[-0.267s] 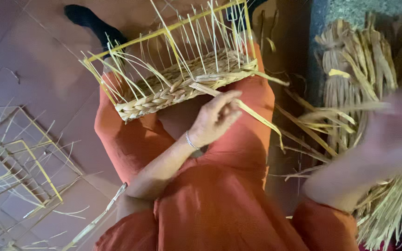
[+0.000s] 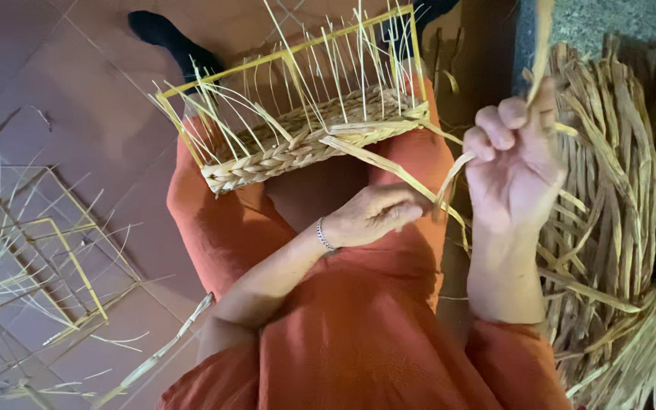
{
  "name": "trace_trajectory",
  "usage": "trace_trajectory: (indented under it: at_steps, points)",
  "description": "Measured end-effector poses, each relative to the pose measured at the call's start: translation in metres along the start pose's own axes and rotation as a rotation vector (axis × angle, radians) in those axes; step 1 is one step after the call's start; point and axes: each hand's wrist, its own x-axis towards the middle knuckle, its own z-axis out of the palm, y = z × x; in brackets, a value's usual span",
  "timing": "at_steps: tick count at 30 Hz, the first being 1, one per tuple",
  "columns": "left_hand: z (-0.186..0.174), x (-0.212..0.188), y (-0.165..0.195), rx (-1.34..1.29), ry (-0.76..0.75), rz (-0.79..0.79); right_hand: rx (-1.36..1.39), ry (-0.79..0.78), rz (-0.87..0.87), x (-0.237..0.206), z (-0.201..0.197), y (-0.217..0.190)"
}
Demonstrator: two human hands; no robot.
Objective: The person weaves a basket by hand, interlacing dried palm strips through a yellow metal frame. They repeatedly pull and tuck the strips to build up the basket walls, occasionally adjusting the frame and trimming excess material with scissors.
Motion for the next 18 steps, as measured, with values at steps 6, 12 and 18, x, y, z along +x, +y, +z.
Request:
trace_trajectory:
  at_steps: [6, 12, 18]
  points:
    - [0.014, -0.001, -0.029, -0.291, -0.073, -0.098, 0.098, -0.005, 0.02, -0.007, 0.006, 0.0]
    - [0.014, -0.008, -0.054, -0.188, 0.026, -0.202, -0.192, -0.051, -0.171, 0.002, -0.014, -0.033]
    - [-0.04, -0.035, -0.048, 0.148, 0.353, -0.17, -1.397, 0.143, -0.488, -0.012, -0.062, -0.058]
